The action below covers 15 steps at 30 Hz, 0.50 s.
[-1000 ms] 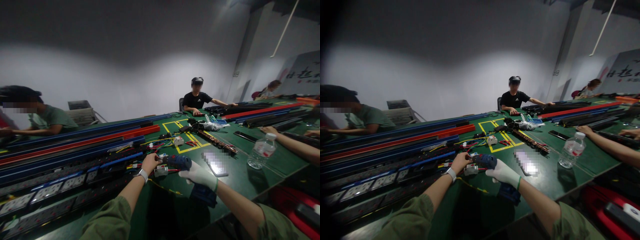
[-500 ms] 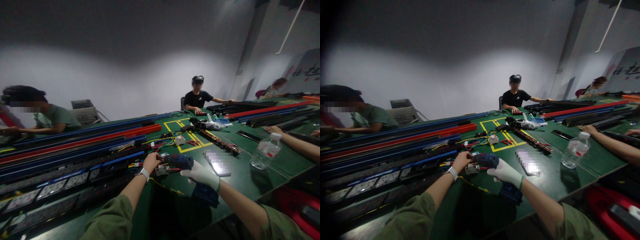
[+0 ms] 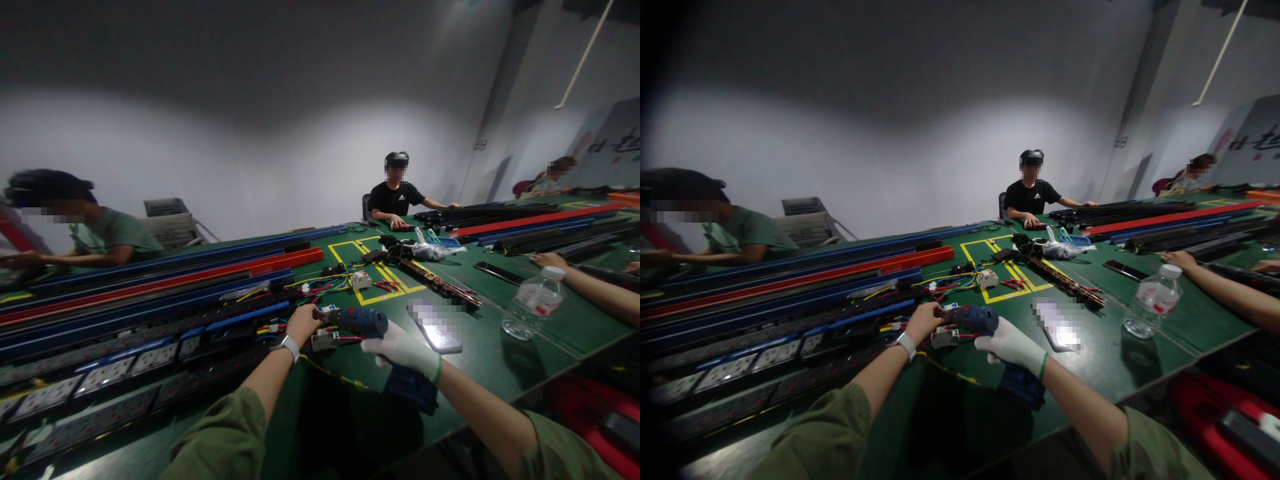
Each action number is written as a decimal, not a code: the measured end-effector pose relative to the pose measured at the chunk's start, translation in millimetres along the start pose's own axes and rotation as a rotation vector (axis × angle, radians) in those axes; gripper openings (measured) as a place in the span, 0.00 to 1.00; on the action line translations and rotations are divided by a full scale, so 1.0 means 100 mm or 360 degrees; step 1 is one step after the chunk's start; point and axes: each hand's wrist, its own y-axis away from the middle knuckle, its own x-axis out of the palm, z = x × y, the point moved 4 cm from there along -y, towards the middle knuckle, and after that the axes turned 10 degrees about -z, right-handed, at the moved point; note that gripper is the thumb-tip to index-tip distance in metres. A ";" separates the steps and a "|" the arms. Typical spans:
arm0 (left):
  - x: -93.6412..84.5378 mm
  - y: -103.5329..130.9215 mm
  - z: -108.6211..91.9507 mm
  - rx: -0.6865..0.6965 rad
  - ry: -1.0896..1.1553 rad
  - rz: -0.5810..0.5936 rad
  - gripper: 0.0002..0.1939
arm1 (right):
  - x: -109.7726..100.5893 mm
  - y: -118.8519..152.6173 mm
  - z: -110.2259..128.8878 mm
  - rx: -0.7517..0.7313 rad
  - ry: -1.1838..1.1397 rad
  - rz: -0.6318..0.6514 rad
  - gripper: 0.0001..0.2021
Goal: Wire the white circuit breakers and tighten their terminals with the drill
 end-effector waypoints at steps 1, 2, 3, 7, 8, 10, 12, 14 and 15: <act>0.00 0.00 0.00 -0.0003 0.0008 0.0007 0.11 | 0.00 0.00 0.00 -0.0003 0.0016 -0.0010 0.16; -0.01 0.01 -0.01 -0.0003 0.0016 0.0013 0.12 | 0.00 0.00 0.00 -0.0008 0.0031 -0.0021 0.16; -0.01 0.01 -0.01 0.0000 0.0024 0.0017 0.12 | 0.00 0.00 0.01 -0.0013 0.0040 -0.0031 0.16; -0.04 0.02 -0.04 -0.0014 0.0023 0.0015 0.12 | 0.01 0.03 0.03 0.0002 0.0013 -0.0027 0.16; -0.04 0.02 -0.05 -0.0026 0.0015 0.0014 0.11 | 0.01 0.04 0.04 0.0007 -0.0002 -0.0024 0.16; -0.05 0.03 -0.06 -0.0051 0.0002 0.0021 0.10 | 0.01 0.05 0.06 0.0010 -0.0023 -0.0026 0.15; -0.06 0.03 -0.07 -0.0057 0.0009 0.0035 0.11 | 0.01 0.05 0.06 0.0009 -0.0013 -0.0034 0.14; -0.06 0.03 -0.07 -0.0047 0.0025 0.0039 0.12 | 0.00 0.05 0.06 0.0008 0.0004 -0.0036 0.14; -0.06 0.04 -0.07 -0.0040 0.0032 0.0036 0.12 | 0.00 0.04 0.06 0.0004 0.0008 -0.0035 0.15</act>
